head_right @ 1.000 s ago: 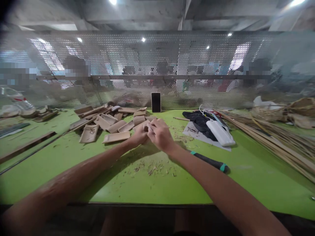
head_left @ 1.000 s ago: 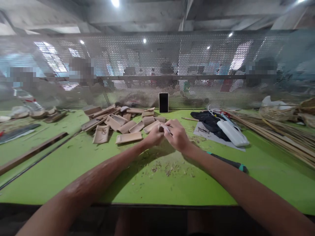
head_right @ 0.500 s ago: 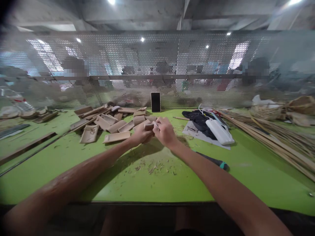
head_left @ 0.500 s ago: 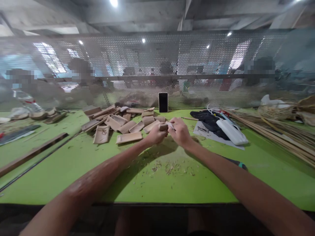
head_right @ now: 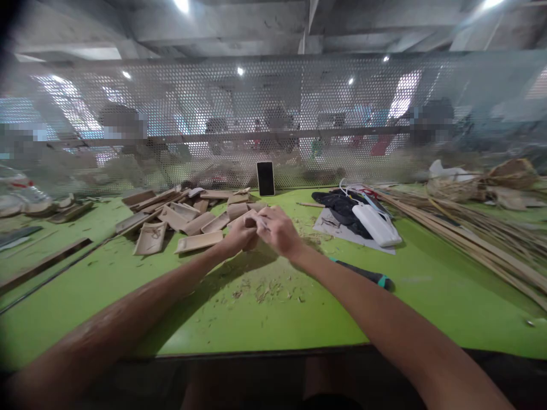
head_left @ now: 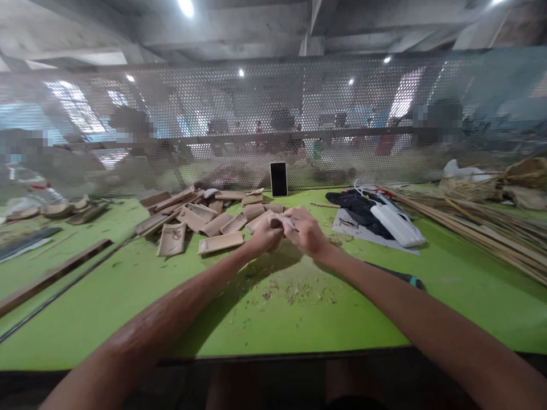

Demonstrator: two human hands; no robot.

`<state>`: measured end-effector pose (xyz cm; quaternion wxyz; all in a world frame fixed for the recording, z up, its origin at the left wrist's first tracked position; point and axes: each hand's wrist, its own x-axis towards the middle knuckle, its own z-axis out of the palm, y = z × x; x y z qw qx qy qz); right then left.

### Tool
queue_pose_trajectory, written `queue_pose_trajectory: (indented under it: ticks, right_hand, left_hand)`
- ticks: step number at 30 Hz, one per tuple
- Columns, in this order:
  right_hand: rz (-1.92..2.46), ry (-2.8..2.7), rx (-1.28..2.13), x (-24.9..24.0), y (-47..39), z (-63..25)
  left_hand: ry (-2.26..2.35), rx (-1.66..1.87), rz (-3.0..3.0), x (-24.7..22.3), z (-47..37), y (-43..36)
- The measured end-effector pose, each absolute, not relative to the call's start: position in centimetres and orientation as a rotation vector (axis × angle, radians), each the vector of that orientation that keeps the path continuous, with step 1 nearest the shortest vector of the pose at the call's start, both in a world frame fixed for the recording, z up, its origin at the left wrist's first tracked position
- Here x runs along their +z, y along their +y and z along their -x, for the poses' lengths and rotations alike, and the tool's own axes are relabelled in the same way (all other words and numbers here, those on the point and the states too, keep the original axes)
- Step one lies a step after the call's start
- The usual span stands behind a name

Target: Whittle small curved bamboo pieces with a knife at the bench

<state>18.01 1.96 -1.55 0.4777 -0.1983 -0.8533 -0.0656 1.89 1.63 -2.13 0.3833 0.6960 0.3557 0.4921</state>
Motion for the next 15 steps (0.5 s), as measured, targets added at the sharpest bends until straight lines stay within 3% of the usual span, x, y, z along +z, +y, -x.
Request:
queue_pose_trajectory:
  ticks: [12,15]
  right_hand:
    - [0.664,-2.04,-0.174,-1.6,2.6,-18.9]
    - [0.537,-2.128,-0.19,-1.4,1.8,-18.3]
  left_hand:
    - [0.912,1.202,-1.824,-2.4,-1.9,1.9]
    - [0.862,1.245,-1.836,-2.5,-1.9,1.9]
